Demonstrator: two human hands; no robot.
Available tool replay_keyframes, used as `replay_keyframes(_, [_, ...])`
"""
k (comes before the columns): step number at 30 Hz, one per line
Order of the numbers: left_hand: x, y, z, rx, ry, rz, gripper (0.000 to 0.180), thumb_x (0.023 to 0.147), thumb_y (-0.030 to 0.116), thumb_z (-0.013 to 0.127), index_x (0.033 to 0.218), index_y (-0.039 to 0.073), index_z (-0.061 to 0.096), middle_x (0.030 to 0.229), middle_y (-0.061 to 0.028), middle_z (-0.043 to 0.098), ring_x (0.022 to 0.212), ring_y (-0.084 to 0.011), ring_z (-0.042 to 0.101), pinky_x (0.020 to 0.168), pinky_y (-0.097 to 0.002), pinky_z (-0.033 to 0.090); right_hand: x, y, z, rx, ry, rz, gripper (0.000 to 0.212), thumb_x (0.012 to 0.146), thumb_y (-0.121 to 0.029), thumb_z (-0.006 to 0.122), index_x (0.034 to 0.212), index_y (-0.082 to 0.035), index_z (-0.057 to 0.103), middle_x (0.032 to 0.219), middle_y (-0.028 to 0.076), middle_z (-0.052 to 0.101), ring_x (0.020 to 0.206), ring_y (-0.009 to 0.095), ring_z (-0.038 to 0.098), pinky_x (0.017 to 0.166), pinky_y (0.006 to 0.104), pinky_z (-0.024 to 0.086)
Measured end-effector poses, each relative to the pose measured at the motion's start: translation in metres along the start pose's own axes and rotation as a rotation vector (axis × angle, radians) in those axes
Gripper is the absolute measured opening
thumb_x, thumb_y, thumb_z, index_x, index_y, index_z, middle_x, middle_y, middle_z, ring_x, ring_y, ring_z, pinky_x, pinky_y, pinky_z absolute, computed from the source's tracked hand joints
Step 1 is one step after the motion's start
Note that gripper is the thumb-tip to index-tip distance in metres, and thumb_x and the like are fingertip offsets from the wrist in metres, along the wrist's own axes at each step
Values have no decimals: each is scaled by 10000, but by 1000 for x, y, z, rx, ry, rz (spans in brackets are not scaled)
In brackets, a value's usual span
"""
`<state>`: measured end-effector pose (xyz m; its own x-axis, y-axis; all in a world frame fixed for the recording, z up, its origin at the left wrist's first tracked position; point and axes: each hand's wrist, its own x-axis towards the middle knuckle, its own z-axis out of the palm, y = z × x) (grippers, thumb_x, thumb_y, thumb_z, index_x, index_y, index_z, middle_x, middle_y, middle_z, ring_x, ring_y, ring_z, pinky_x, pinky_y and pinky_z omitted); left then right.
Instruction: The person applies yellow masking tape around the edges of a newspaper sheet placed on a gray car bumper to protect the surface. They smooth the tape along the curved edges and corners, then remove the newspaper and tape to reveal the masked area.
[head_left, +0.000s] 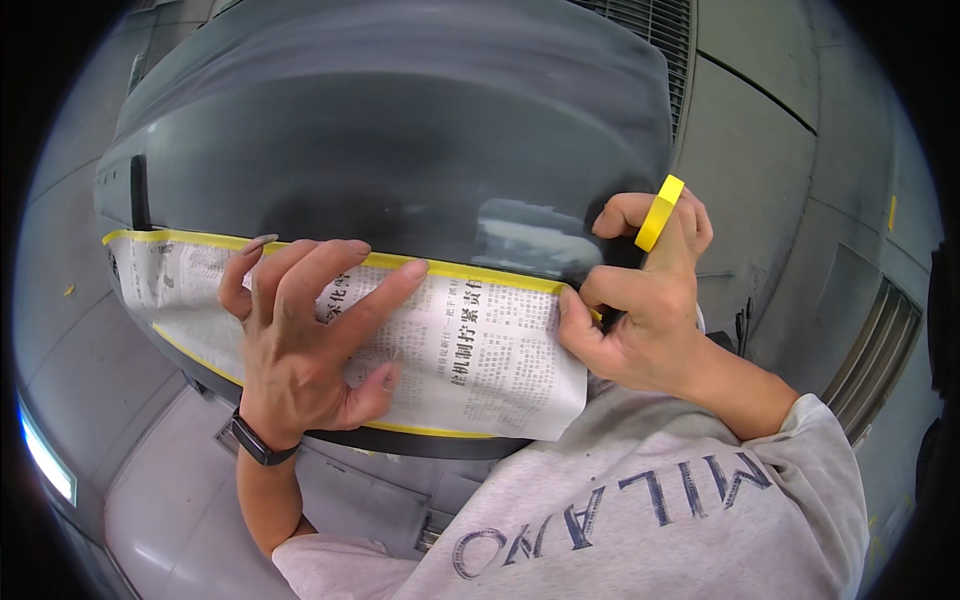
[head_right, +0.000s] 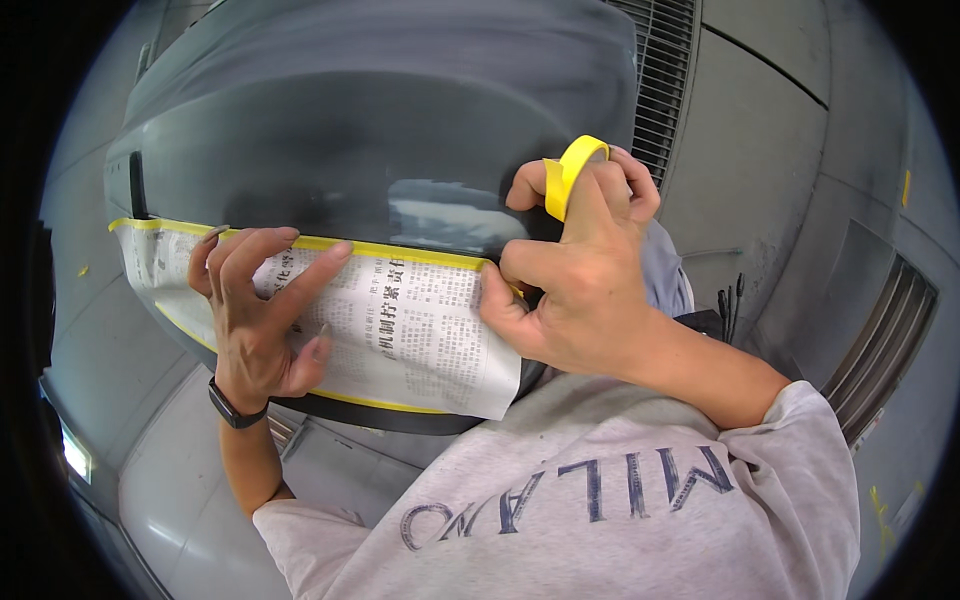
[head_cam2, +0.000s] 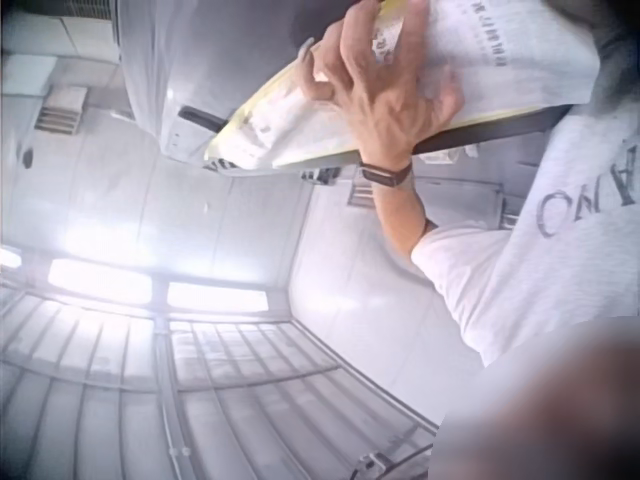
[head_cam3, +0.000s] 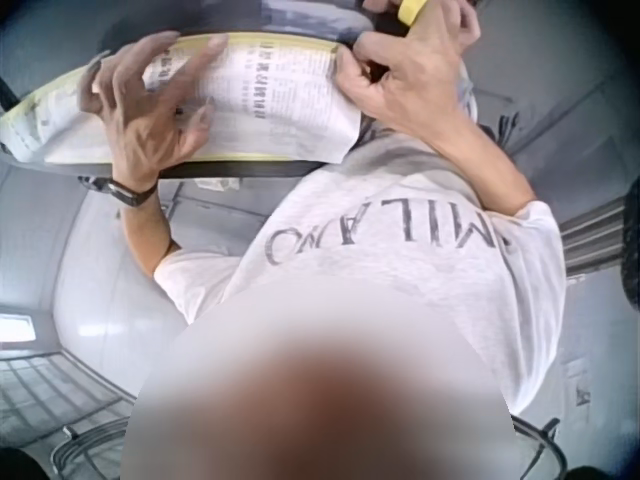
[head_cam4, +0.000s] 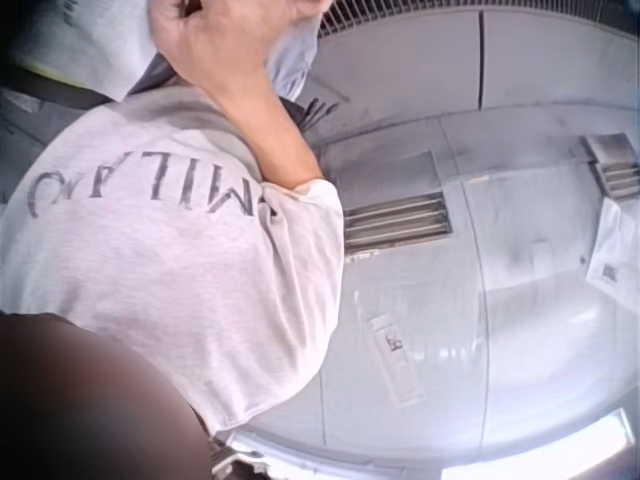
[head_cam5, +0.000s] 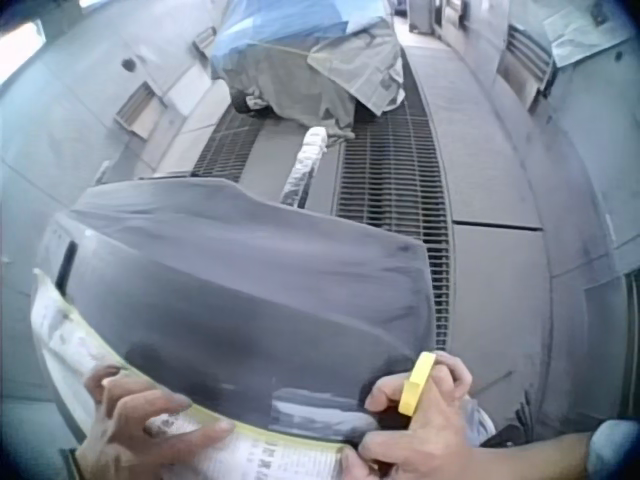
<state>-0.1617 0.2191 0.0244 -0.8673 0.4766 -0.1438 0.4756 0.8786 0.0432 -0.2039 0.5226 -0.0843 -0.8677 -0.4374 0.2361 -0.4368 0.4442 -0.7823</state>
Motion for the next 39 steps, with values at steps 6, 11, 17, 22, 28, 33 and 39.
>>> replay_keyframes(6, [7,15,1,9,-31,4,559,833,494,636,1338,317,796,1363,-6,559,1278,-218,532,1244,-535,232,0,1,1,-18,11,-1,185,671,-180,807,602,-102,653,1132,115,619,1069,317,507,1121,579,275])
replay_keyframes(11, [12,28,4,-29,-66,-3,603,800,476,694,1384,344,761,1374,16,560,1290,-203,523,1249,-526,230,-1,0,3,-16,15,3,180,663,-181,802,599,-105,651,1139,113,620,1075,316,516,1118,587,279])
replay_keyframes(17, [22,44,6,-61,-88,-10,648,773,467,746,1411,355,737,1376,26,559,1275,-193,540,1249,-527,233,-1,1,4,-23,22,-12,170,664,-195,804,603,-107,672,1146,107,651,1117,319,535,1114,607,289])
replay_keyframes(22, [29,54,7,-74,-95,-4,654,783,474,771,1424,358,724,1359,30,555,1247,-188,542,1230,-522,242,-1,2,5,-21,51,-28,214,640,-202,832,595,-92,653,1060,144,611,1011,328,527,1132,572,281])
replay_keyframes(28, [30,63,9,-61,-125,-16,658,791,499,784,1433,368,717,1335,22,551,1205,-194,533,1170,-500,267,-3,2,5,-4,56,-24,202,656,-206,825,599,-98,664,1114,129,631,1071,325,532,1132,585,275])
replay_keyframes(33, [18,46,1,-21,-61,-53,579,789,469,746,1351,334,790,1312,-15,563,1195,-224,539,1123,-482,272,-4,6,4,40,46,-53,209,669,-206,830,606,-87,671,1084,145,613,1059,322,537,1141,564,252])
replay_keyframes(39, [-7,3,-6,25,72,-91,606,846,482,585,1315,186,830,1224,-90,596,1130,-244,545,1067,-459,271,-7,13,1,147,46,-74,231,723,-223,827,605,-110,663,1118,100,641,1104,314,526,1102,616,256])
